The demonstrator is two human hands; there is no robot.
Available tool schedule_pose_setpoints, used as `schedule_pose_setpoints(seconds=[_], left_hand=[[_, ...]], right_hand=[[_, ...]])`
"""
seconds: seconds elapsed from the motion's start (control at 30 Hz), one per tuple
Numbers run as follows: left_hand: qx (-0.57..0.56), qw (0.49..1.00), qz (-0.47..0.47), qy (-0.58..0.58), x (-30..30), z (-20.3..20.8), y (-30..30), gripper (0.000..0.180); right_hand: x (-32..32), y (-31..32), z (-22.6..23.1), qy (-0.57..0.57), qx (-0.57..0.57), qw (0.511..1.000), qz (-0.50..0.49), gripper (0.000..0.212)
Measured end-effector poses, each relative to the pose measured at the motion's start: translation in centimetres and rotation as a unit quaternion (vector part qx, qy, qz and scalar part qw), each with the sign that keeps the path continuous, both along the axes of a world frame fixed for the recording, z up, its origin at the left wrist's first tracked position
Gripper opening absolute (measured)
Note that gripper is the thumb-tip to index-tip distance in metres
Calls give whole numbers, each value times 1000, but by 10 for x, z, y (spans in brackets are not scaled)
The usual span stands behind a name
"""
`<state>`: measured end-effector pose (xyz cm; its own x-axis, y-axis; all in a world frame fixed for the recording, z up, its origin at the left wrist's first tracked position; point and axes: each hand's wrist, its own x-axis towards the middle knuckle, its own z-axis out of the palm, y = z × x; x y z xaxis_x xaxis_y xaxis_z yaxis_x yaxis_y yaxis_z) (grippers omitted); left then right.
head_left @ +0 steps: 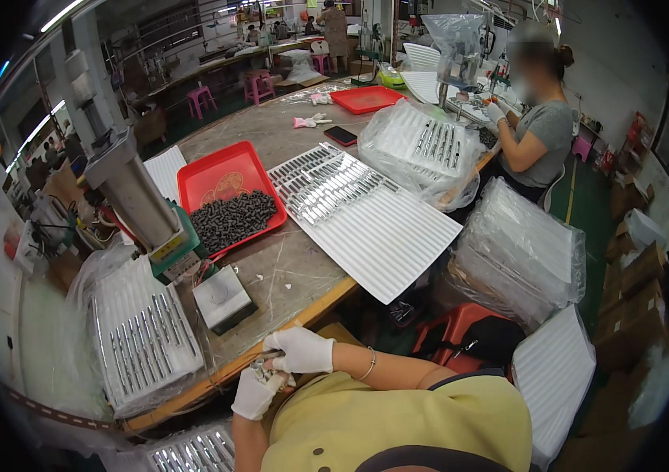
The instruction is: Manually assemble and inspect metal handles or similar hardware components using a small press and manual fitting.
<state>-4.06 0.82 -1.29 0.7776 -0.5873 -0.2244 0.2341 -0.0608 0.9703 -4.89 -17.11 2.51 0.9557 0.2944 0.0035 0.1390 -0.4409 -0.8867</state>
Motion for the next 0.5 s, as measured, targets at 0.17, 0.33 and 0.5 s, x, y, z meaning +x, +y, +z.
schedule_pose_setpoints(seconds=[0.17,0.33,0.5], left_hand=[[-13,999,5,-34,-5,11,6,22],[275,865,266,-326,36,15,56,33],[551,726,280,-300,96,24,75,38]], right_hand=[[-15,-2,20,6,-64,998,15,33],[-13,-20,-2,9,16,1000,6,41],[11,-47,10,34,-84,995,-45,36]])
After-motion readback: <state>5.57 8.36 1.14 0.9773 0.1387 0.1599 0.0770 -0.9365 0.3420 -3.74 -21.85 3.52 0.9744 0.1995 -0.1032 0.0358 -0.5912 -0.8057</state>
